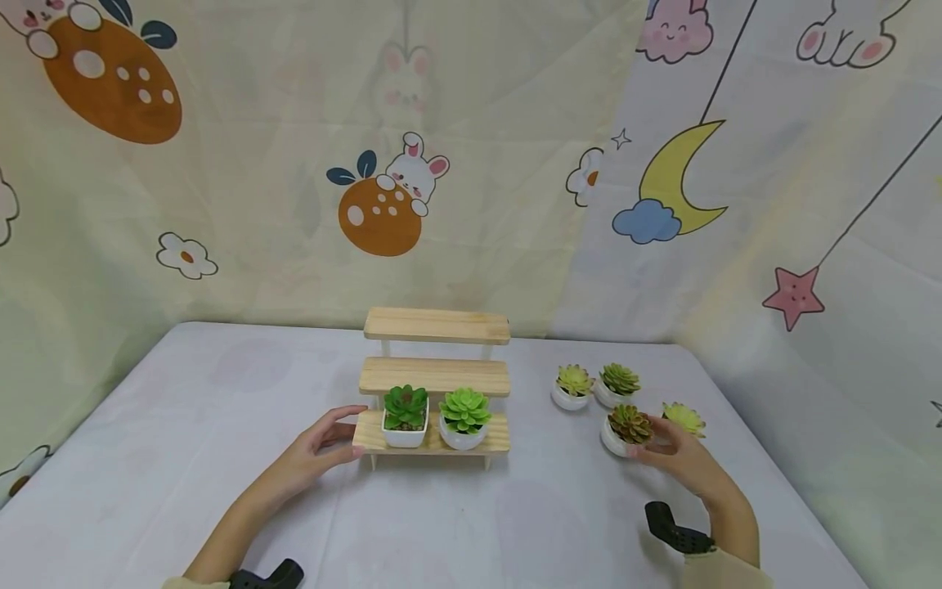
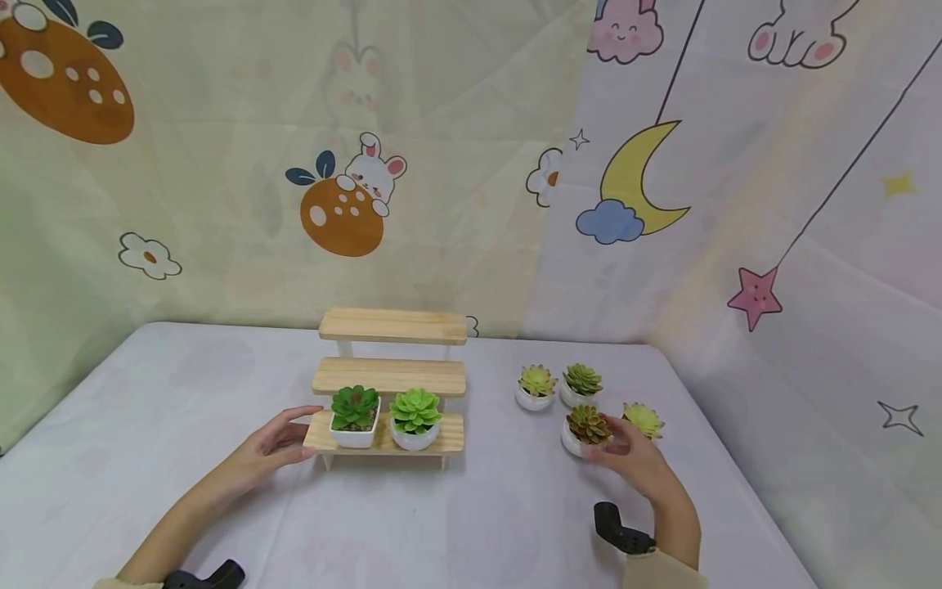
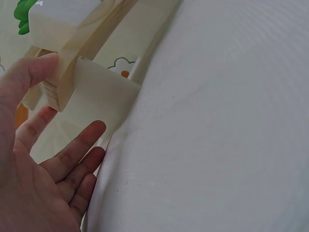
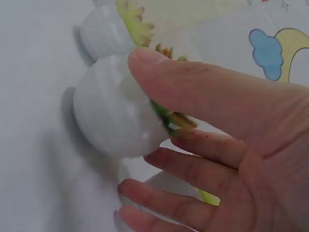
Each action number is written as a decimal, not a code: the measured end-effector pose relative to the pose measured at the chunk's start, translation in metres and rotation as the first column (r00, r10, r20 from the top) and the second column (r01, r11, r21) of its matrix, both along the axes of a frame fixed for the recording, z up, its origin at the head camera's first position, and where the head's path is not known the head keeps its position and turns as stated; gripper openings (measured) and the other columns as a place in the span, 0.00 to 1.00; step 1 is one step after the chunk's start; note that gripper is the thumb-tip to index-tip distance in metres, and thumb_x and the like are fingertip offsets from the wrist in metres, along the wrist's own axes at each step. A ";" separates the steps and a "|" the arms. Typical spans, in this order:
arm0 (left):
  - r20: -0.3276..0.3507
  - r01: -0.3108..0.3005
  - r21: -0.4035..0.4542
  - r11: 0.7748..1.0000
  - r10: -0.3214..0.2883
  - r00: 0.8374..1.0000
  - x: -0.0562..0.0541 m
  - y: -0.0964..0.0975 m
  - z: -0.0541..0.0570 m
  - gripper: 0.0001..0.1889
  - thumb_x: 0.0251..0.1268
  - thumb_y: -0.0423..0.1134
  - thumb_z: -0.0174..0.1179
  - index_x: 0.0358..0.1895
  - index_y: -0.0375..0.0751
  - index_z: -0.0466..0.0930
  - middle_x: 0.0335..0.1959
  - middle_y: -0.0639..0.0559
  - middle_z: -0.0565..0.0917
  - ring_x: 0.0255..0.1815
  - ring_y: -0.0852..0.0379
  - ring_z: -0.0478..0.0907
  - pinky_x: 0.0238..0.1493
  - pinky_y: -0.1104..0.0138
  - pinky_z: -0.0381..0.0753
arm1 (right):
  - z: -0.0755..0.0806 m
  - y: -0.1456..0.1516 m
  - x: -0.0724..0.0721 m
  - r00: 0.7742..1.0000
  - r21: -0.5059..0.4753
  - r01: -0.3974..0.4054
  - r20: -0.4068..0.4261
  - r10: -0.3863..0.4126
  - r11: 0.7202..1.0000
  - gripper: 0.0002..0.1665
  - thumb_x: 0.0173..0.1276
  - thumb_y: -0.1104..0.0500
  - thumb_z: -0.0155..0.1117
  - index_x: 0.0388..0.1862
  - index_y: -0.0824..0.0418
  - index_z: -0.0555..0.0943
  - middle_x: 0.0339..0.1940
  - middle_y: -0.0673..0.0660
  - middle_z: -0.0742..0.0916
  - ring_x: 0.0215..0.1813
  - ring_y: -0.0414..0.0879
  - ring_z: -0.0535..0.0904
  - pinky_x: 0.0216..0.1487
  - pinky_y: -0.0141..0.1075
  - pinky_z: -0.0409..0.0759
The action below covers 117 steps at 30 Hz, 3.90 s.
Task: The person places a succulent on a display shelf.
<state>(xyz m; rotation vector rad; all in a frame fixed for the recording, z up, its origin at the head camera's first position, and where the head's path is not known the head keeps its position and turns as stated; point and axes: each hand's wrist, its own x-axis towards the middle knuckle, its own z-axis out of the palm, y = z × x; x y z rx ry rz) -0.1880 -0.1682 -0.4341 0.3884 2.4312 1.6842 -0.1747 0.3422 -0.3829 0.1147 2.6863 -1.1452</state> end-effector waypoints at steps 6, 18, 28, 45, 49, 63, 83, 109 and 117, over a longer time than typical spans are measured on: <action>-0.012 -0.006 -0.003 1.000 0.006 1.000 -0.002 0.000 0.000 0.30 0.59 0.42 0.62 0.66 0.51 0.62 0.54 0.41 0.78 0.58 0.44 0.72 0.54 0.55 0.69 | -0.008 0.003 -0.002 1.000 0.014 0.021 0.019 -0.021 1.000 0.54 0.61 0.45 0.63 0.70 0.76 0.49 0.63 0.76 0.68 0.61 0.65 0.68 0.56 0.53 0.71; -0.018 0.008 -0.004 1.000 -0.008 1.000 0.000 -0.001 0.001 0.30 0.61 0.42 0.61 0.66 0.49 0.61 0.54 0.40 0.78 0.57 0.46 0.73 0.52 0.60 0.71 | -0.020 -0.003 -0.008 0.993 0.051 -0.001 -0.120 0.007 0.999 0.44 0.58 0.51 0.68 0.65 0.72 0.61 0.49 0.65 0.76 0.44 0.48 0.70 0.40 0.36 0.70; -0.026 0.003 -0.007 1.000 -0.003 1.000 0.000 -0.001 0.001 0.30 0.61 0.42 0.61 0.66 0.50 0.62 0.54 0.40 0.77 0.58 0.43 0.72 0.54 0.54 0.69 | -0.024 -0.004 -0.012 0.995 0.093 0.028 -0.093 -0.019 0.995 0.49 0.58 0.46 0.67 0.68 0.72 0.58 0.58 0.71 0.69 0.54 0.59 0.69 0.48 0.46 0.72; 0.000 0.010 0.007 1.000 -0.010 1.000 0.000 0.000 0.000 0.30 0.61 0.42 0.61 0.66 0.51 0.62 0.55 0.40 0.77 0.59 0.44 0.71 0.51 0.61 0.72 | -0.022 -0.007 -0.009 0.996 0.141 0.082 -0.036 -0.078 0.987 0.60 0.56 0.39 0.66 0.69 0.76 0.50 0.59 0.74 0.68 0.56 0.63 0.69 0.51 0.50 0.72; 0.021 0.006 0.010 1.000 -0.006 1.000 0.001 0.000 0.001 0.30 0.60 0.43 0.61 0.66 0.51 0.62 0.56 0.40 0.76 0.59 0.45 0.71 0.51 0.62 0.72 | -0.020 -0.008 -0.009 0.996 0.143 0.084 -0.031 -0.080 0.986 0.60 0.56 0.39 0.66 0.70 0.76 0.49 0.59 0.75 0.68 0.56 0.63 0.69 0.50 0.50 0.73; 0.049 0.001 0.018 1.000 -0.002 0.999 0.002 0.001 0.003 0.30 0.60 0.44 0.61 0.66 0.52 0.62 0.56 0.40 0.76 0.59 0.45 0.71 0.50 0.62 0.73 | -0.005 -0.017 -0.009 0.994 0.112 0.106 -0.003 -0.106 0.988 0.62 0.57 0.36 0.63 0.71 0.75 0.45 0.62 0.77 0.68 0.60 0.65 0.68 0.53 0.53 0.71; 0.011 -0.004 0.003 1.000 0.004 1.000 0.001 0.000 0.002 0.30 0.61 0.43 0.61 0.66 0.51 0.62 0.56 0.40 0.76 0.59 0.44 0.71 0.53 0.57 0.70 | 0.027 -0.072 -0.011 0.981 0.041 0.030 -0.194 -0.022 0.999 0.56 0.58 0.37 0.63 0.73 0.65 0.50 0.67 0.69 0.66 0.59 0.61 0.71 0.49 0.49 0.76; 0.024 -0.002 0.017 1.000 0.002 1.000 0.002 0.000 0.002 0.30 0.61 0.44 0.61 0.66 0.52 0.62 0.55 0.42 0.77 0.59 0.46 0.71 0.53 0.60 0.71 | 0.035 -0.175 -0.024 0.903 -0.226 0.033 -0.411 -0.126 0.973 0.39 0.54 0.45 0.71 0.61 0.59 0.70 0.57 0.58 0.76 0.56 0.50 0.71 0.53 0.43 0.70; 0.034 0.001 0.019 1.000 -0.001 0.999 0.002 0.000 0.003 0.30 0.61 0.45 0.61 0.66 0.52 0.62 0.55 0.42 0.77 0.59 0.46 0.71 0.55 0.56 0.70 | 0.044 -0.203 -0.023 0.887 -0.217 -0.026 -0.455 -0.077 0.976 0.41 0.51 0.42 0.72 0.60 0.59 0.71 0.57 0.57 0.76 0.56 0.49 0.70 0.57 0.48 0.68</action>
